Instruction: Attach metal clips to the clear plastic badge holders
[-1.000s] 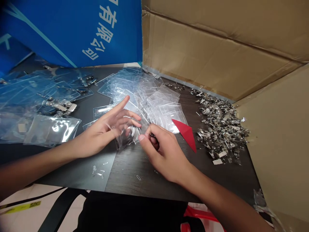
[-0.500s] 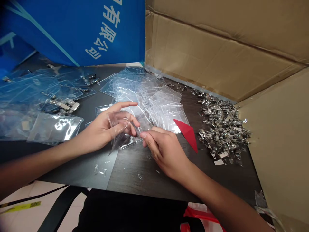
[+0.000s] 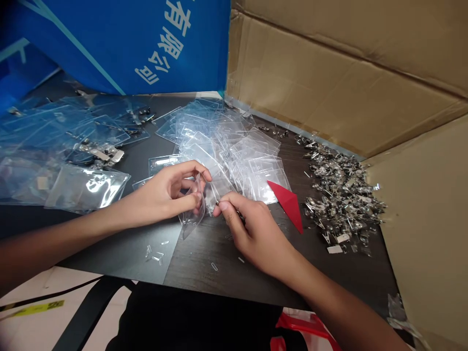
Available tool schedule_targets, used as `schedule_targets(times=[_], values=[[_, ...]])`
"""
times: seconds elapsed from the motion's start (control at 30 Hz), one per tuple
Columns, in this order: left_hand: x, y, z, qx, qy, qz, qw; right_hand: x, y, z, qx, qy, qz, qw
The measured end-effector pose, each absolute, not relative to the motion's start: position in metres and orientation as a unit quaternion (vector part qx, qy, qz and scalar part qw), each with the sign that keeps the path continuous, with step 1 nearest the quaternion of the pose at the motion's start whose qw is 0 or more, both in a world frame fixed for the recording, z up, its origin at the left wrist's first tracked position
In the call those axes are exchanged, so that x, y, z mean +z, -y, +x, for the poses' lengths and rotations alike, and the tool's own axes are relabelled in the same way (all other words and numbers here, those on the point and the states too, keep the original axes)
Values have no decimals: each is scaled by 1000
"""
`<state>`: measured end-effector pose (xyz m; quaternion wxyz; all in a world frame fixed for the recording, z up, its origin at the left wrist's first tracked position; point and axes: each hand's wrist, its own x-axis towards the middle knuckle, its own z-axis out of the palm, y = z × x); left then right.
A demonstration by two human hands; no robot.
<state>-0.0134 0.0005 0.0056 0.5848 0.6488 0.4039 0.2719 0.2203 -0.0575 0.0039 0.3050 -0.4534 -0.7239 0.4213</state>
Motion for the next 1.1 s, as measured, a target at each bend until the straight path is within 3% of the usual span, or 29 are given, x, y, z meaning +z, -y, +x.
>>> schedule_targets(times=[0.53,0.9,1.1], values=[[5,4,-12,262,-382,662,589,1,53,216,554,652,-423,298],[5,0,-16,259,-283,635,670,4,60,217,564,651,-410,301],[2,-3,-19,268,-257,655,658,11,62,217,546,667,-406,303]])
